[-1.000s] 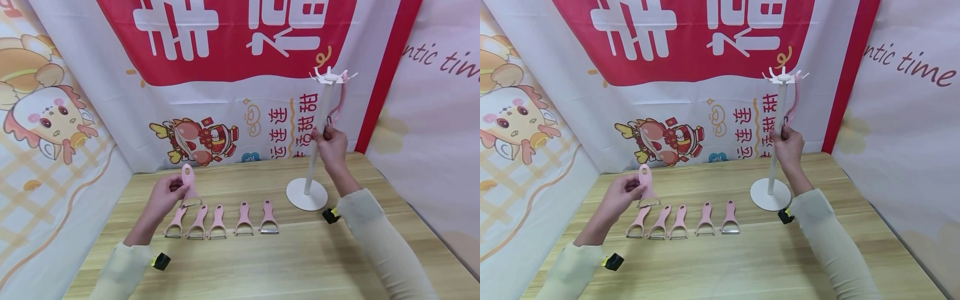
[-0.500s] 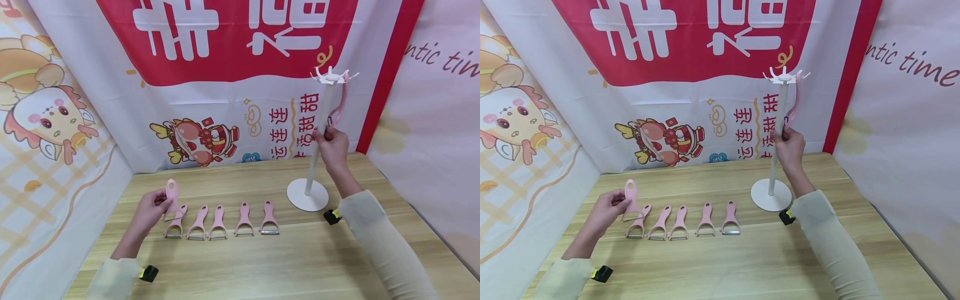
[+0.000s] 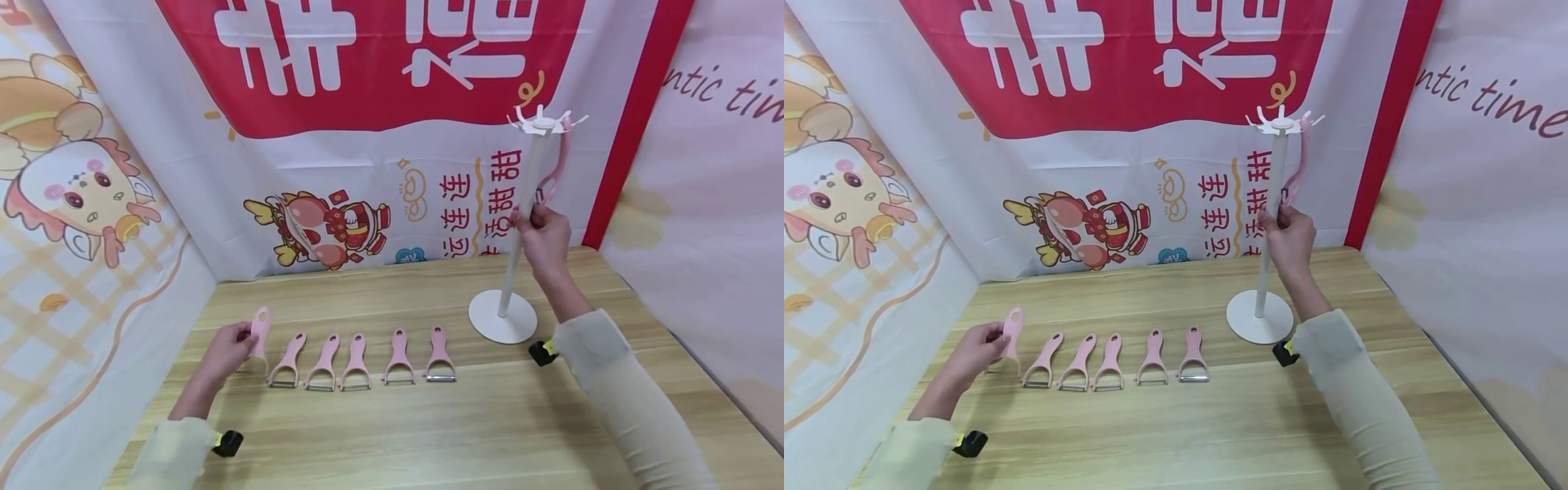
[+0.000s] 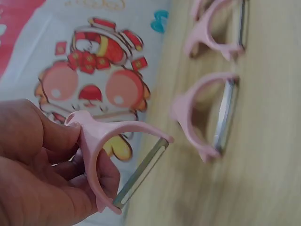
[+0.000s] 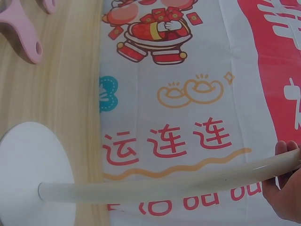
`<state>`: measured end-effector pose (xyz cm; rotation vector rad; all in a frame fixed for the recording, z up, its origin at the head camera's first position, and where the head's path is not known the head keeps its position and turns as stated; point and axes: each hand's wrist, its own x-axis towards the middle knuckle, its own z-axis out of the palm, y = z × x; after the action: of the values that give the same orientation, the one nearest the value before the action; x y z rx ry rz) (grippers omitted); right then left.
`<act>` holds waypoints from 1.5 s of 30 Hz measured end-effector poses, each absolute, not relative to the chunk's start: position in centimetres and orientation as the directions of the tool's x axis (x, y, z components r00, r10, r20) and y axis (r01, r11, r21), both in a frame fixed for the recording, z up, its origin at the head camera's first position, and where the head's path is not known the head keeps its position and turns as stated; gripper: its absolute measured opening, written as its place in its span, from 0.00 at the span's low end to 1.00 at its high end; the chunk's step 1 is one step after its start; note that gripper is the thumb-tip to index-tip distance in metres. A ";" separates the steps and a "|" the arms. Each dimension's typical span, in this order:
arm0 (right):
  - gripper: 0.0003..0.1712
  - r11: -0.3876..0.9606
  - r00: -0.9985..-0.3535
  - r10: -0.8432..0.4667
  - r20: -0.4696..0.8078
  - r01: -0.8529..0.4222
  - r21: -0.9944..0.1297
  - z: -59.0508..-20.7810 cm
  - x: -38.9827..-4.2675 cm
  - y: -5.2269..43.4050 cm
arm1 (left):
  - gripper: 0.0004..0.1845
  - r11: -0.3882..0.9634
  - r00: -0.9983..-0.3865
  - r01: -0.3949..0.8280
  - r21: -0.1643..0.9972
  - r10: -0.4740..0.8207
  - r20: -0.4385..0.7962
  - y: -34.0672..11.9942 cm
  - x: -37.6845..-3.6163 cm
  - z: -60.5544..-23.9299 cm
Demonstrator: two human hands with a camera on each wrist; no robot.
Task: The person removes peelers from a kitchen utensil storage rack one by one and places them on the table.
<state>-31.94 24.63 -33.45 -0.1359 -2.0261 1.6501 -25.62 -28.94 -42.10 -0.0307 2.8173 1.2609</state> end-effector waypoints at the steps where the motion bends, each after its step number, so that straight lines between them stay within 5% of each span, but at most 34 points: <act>1: 0.23 0.247 -0.860 0.393 0.325 -0.242 -0.938 -33.4 -32.0 24.6 | 0.20 0.666 -0.997 -0.048 0.744 0.009 -0.072 -29.2 -25.8 -42.4; 9: 0.23 0.228 -0.869 0.393 0.302 -0.226 -0.947 -33.3 -32.0 24.6 | 0.22 0.692 -0.990 -0.064 0.719 0.048 -0.134 -31.6 -27.5 -45.4; 30: 0.24 0.220 -0.872 0.405 0.276 -0.200 -0.955 -33.2 -31.9 24.6 | 0.26 0.852 -0.999 0.000 0.523 -0.025 0.042 -31.4 -27.9 -48.1; 45: 0.18 0.261 -0.746 0.585 0.318 -0.198 -0.945 -33.2 -32.0 24.1 | 0.28 0.818 -0.955 0.132 0.559 -0.047 0.294 -26.7 -26.7 -44.9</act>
<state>-31.96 24.09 -33.18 -0.3506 -1.8892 1.5503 -26.70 -26.71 -44.86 0.0790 3.2762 1.0456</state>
